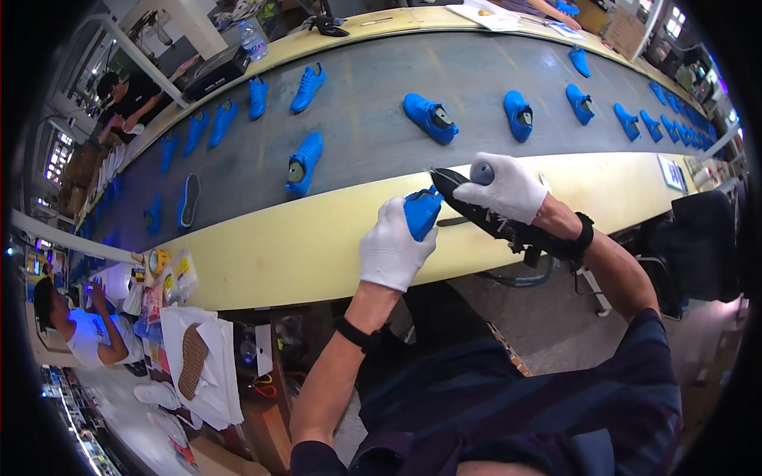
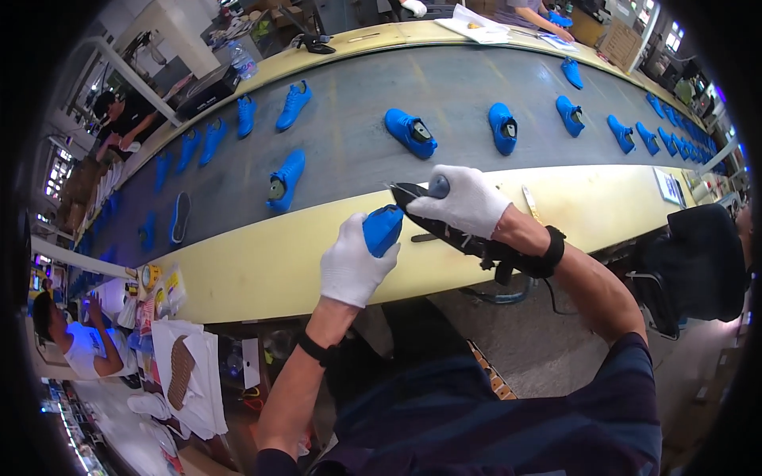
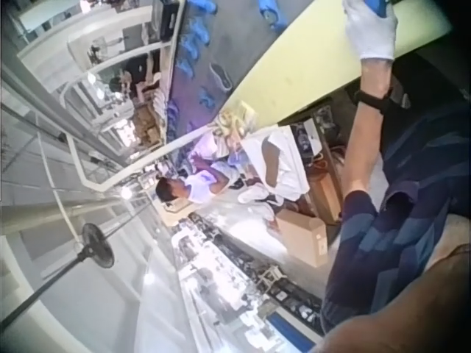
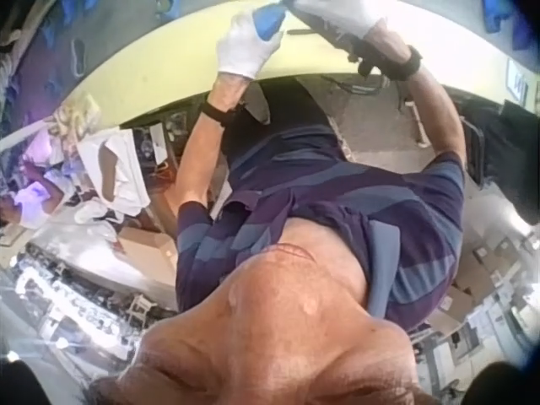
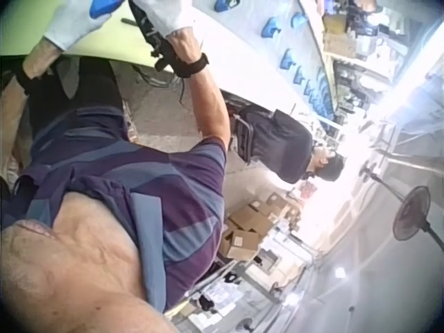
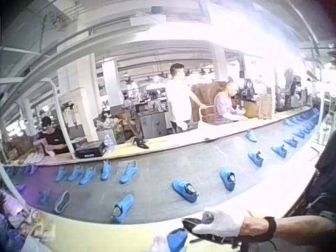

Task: Trim excess material and clean the edges of shoes on an assembly line.

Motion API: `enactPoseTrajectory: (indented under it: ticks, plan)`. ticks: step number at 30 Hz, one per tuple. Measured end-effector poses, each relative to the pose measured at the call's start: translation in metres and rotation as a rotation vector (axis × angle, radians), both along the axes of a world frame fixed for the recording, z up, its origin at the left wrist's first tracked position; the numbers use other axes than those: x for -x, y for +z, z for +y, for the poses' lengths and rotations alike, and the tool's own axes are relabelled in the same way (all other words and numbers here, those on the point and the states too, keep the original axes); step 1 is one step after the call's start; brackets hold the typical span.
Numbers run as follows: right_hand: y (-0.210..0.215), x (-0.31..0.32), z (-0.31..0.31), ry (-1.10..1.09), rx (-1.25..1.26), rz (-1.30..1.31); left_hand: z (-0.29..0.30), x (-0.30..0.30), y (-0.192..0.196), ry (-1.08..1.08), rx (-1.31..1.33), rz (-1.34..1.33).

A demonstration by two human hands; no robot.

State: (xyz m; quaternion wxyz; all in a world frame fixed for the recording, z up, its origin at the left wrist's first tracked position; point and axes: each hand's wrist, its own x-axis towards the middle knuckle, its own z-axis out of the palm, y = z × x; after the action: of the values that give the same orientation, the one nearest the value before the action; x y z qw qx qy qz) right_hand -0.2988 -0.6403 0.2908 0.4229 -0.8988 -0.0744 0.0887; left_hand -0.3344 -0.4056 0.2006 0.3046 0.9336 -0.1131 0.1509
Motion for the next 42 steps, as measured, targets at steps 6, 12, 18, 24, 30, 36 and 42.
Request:
enactPoseTrajectory:
  ticks: [6, 12, 18, 24, 30, 36, 42]
  plan:
    - [-0.075, -0.019, -0.029, -0.061, 0.287, 0.143, 0.049, 0.034, -0.013, 0.058, 0.072, 0.036]
    - [-0.133, -0.039, -0.042, -0.064, 0.416, 0.017, 0.100, 0.063, -0.074, 0.277, 0.993, 0.764]
    - [-0.134, -0.040, -0.040, -0.017, 0.463, -0.080, 0.171, 0.020, -0.057, 0.395, 1.665, 0.760]
    - [-0.130, -0.036, -0.045, -0.061, 0.430, -0.120, 0.280, -0.149, -0.051, 0.447, 1.170, 0.262]
    - [-0.115, -0.053, -0.015, -0.005, 0.395, -0.069, 0.436, -0.259, -0.152, 0.462, 0.223, 0.366]
    - [-0.117, -0.048, -0.043, -0.109, 0.449, 0.008, 0.272, -0.286, -0.097, 0.295, -0.245, 0.131]
    - [-0.101, -0.051, -0.044, -0.071, 0.458, 0.126, 0.247, -0.293, -0.144, 0.298, -0.066, 0.536]
